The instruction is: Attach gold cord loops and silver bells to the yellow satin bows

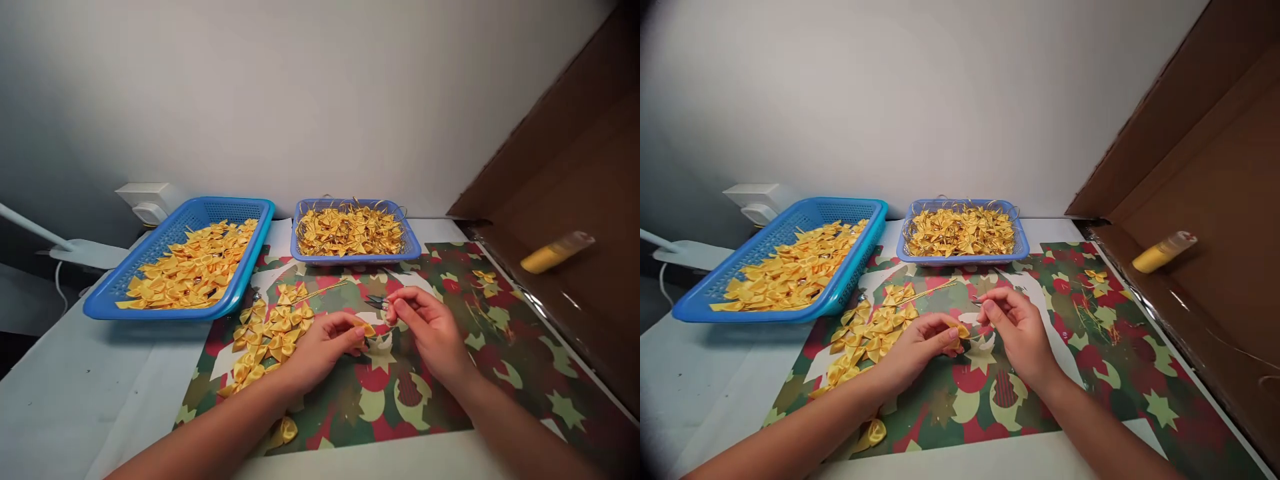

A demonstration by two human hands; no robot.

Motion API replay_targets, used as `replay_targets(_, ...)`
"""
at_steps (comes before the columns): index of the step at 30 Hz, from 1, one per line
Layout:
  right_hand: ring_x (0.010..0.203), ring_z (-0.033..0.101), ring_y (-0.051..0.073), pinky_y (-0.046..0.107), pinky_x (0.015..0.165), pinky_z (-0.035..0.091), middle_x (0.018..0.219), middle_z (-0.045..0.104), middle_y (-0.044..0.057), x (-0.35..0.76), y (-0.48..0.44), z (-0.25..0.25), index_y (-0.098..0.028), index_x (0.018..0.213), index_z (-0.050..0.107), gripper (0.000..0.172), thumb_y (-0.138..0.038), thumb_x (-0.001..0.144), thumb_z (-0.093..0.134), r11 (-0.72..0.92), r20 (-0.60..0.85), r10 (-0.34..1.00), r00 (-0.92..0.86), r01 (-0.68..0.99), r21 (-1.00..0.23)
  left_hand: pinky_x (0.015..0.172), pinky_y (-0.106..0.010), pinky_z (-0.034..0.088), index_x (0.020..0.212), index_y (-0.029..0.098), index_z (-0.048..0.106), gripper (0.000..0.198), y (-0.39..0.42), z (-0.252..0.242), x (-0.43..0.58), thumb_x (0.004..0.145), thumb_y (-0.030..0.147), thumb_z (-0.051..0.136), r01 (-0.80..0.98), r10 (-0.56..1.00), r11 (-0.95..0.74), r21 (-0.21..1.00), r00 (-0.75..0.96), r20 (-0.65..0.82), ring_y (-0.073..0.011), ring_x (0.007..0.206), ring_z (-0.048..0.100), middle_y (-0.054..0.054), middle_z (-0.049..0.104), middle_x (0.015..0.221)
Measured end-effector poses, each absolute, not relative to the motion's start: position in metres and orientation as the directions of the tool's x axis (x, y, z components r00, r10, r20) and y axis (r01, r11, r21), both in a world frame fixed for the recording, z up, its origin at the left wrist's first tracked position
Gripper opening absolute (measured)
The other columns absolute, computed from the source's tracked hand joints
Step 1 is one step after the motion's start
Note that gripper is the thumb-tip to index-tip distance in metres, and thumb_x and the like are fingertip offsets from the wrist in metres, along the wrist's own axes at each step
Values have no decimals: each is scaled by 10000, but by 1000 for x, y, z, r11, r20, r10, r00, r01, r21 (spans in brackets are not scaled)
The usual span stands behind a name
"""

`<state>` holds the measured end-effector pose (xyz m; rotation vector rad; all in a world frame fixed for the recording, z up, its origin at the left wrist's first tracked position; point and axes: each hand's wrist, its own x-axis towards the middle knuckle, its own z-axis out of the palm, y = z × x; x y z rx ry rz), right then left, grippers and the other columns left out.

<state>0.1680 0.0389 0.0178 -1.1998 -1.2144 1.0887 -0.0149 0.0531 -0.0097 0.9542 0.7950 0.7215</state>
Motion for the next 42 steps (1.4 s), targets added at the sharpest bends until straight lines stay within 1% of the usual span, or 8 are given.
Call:
replay_targets(4, 626, 581, 141, 260, 617, 475, 635, 600, -13, 172, 25, -1, -229, 858, 647, 177, -405, 878, 642, 75, 74, 992, 105, -3, -997, 658, -214, 477, 803, 160, 735, 234, 50, -9, -15, 802, 394, 720, -100, 856, 227, 969, 496, -149, -121, 770, 574, -45, 629, 925)
replay_targets(9, 560, 513, 133, 280, 595, 448, 559, 497, -43, 174, 20, -5, -238, 856, 623, 187, -423, 867, 651, 20, -4, 993, 121, -200, -980, 585, -217, 490, 801, 141, 661, 301, 48, -8, -13, 767, 428, 746, -118, 778, 412, 904, 562, -282, -94, 593, 564, 7, 596, 689)
replay_targets(14, 548, 510, 109, 278, 641, 499, 581, 489, -58, 167, 20, 2, -244, 836, 610, 178, -402, 834, 691, -89, -117, 992, 40, -425, -901, 550, -203, 498, 1058, 181, 597, 353, 48, -10, -15, 818, 416, 705, -101, 738, 431, 896, 611, -286, -77, 535, 578, 42, 576, 686)
replay_targets(19, 610, 589, 105, 224, 580, 493, 731, 628, -8, 166, 16, -6, -215, 829, 642, 192, -403, 863, 668, -161, -130, 985, -111, -351, -922, 477, -177, 472, 1197, 236, 510, 371, 49, -16, -19, 890, 414, 618, -136, 752, 358, 924, 628, -199, -59, 482, 549, 51, 564, 723)
replay_targets(25, 593, 643, 82, 201, 575, 519, 869, 704, -3, 166, 15, -6, -224, 825, 650, 174, -390, 849, 697, -208, -147, 975, -165, -463, -862, 454, -159, 447, 1173, 260, 528, 314, 46, -17, -22, 911, 425, 582, -161, 785, 319, 934, 598, -165, -51, 453, 535, 60, 554, 697)
replay_targets(36, 452, 549, 40, 142, 467, 436, 629, 606, -66, 173, 23, 0, -227, 813, 615, 191, -333, 781, 771, -296, -276, 951, -140, -674, -676, 501, -195, 456, 844, 154, 710, 387, 47, -17, -23, 880, 515, 575, 20, 706, 318, 948, 662, -251, -74, 506, 533, -6, 592, 727)
replay_targets(40, 474, 548, 40, 143, 491, 449, 624, 585, -69, 173, 23, 2, -229, 816, 617, 185, -321, 779, 772, -291, -272, 952, -138, -682, -671, 578, -231, 476, 873, 142, 715, 422, 48, -14, -26, 900, 521, 532, 26, 643, 289, 957, 735, -215, -109, 591, 561, -31, 594, 771)
replay_targets(42, 495, 556, 44, 148, 507, 462, 639, 585, -67, 173, 23, 2, -229, 821, 617, 184, -318, 777, 772, -290, -272, 953, -137, -681, -672, 627, -237, 472, 950, 149, 720, 374, 48, -10, -27, 833, 496, 645, -6, 593, 276, 961, 788, -165, -121, 646, 549, -29, 594, 792)
